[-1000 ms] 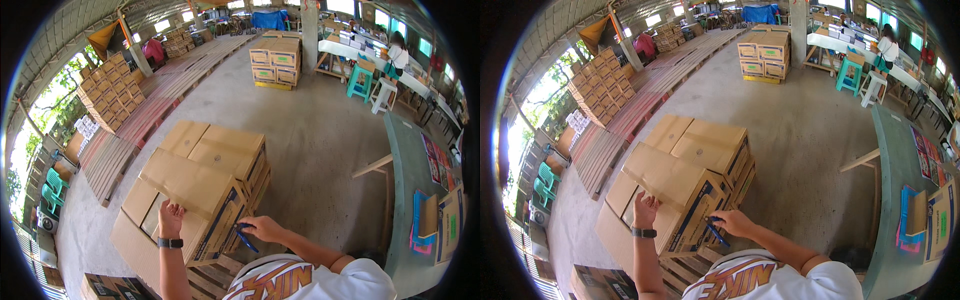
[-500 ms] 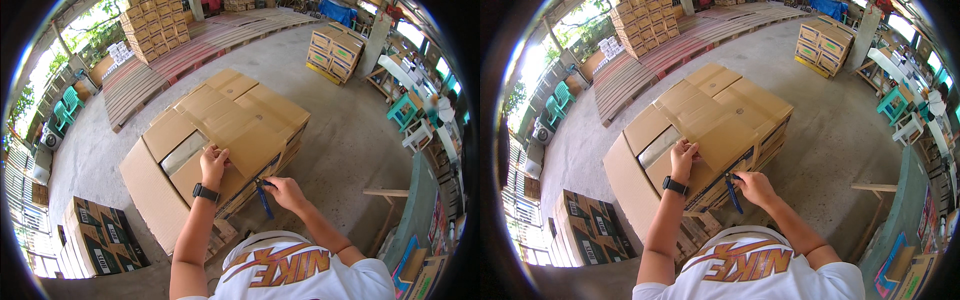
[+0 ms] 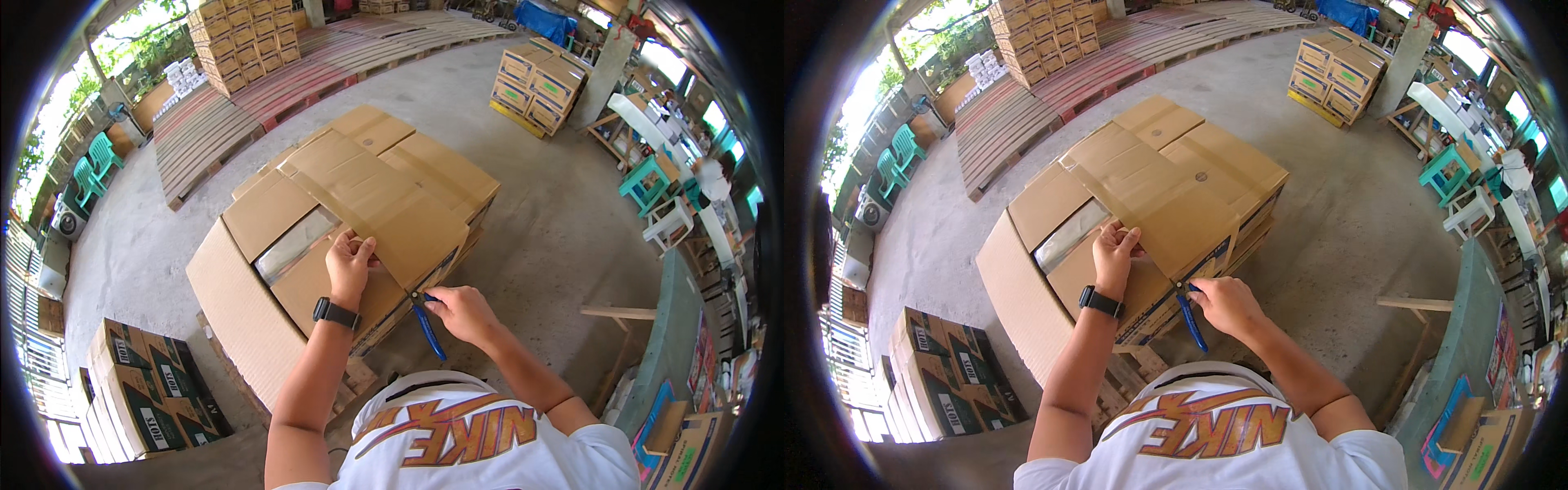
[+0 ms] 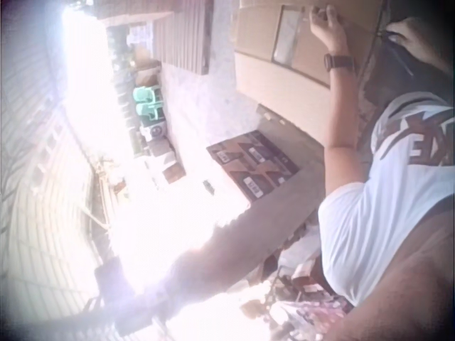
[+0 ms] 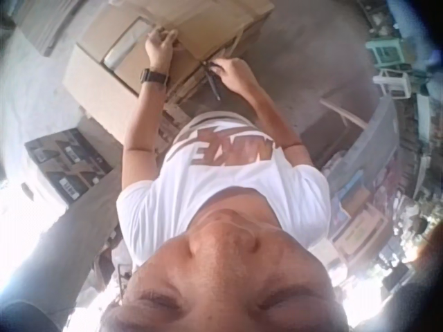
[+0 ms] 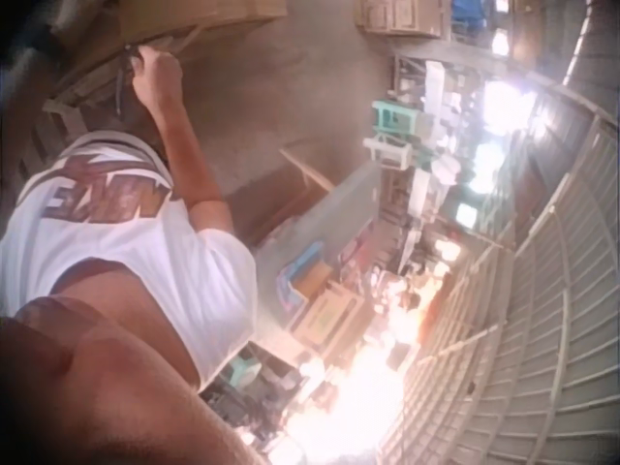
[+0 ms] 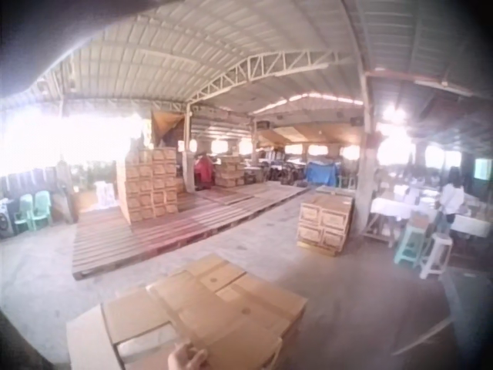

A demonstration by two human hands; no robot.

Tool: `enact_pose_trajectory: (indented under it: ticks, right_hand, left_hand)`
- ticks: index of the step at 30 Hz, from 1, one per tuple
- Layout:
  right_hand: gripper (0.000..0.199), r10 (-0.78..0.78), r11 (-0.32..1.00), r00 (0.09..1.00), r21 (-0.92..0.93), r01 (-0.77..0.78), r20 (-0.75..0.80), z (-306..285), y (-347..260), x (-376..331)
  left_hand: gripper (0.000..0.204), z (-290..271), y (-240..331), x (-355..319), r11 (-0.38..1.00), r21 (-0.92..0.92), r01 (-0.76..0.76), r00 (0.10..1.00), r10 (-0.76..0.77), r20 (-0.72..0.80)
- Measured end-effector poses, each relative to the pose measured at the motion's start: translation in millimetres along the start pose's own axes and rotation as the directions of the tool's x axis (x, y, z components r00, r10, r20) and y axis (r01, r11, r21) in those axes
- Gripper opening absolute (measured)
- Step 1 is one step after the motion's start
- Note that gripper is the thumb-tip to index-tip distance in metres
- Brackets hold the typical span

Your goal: The person gathers bundles of plastic ties from a pallet, takes them to a table to remove their white paper wrapping by hand, and then retrieves various notebooks from cardboard boxes to sort them onto the table.

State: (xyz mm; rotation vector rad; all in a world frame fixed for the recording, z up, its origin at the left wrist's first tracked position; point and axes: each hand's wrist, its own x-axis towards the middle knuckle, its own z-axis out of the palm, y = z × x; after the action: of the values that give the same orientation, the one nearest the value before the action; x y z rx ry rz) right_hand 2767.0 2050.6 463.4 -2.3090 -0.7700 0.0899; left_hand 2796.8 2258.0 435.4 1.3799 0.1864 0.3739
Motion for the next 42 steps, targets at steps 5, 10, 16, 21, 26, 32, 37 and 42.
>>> enact_pose_trajectory:
  ticks: [5,10,16,21,26,32,37,42]
  right_hand:
    - [0.020,0.164,0.934,0.979,-0.337,-0.116,0.119,-30.4,3.3,20.6]
    - [0.021,-0.023,0.987,0.979,-0.150,0.054,0.204,-91.9,1.1,19.6]
    - [0.018,-0.014,0.994,0.997,0.107,0.006,0.070,-113.2,13.8,45.6]
    - [0.019,-0.245,0.914,0.965,0.310,0.262,-0.091,-107.5,39.1,87.1]
    - [0.019,-0.031,0.852,0.997,0.519,0.061,-0.066,-89.4,42.0,122.7]
    - [0.024,-0.093,0.741,0.990,0.656,0.143,-0.110,-69.8,40.3,200.1]
    - [0.026,-0.193,0.622,0.944,0.710,0.329,-0.268,-62.5,21.4,244.7]
    - [0.024,-0.110,0.641,0.980,0.742,0.196,-0.164,-26.6,3.3,278.5]
  left_hand:
    - [0.033,5.1,10.8,1.0,0.989,-0.130,-0.064,0.998,0.061,-0.029]
    - [0.032,-2.2,8.6,-7.2,0.987,-0.116,-0.115,0.990,0.123,0.064]
    - [0.029,-0.6,21.1,13.3,0.906,-0.345,0.244,0.966,-0.258,0.007]
    - [0.024,-24.7,27.7,64.0,0.924,-0.326,0.200,0.977,-0.214,-0.007]
    - [0.067,13.1,21.6,13.7,0.981,0.052,-0.187,0.977,0.192,-0.097]
    - [0.094,-27.4,31.2,-0.8,0.361,0.931,0.051,0.996,0.052,-0.074]
    - [0.093,-38.4,43.1,32.6,0.248,0.967,-0.058,0.998,0.002,0.059]
    - [0.064,-57.6,61.1,44.9,0.197,0.954,-0.226,0.965,0.179,0.192]
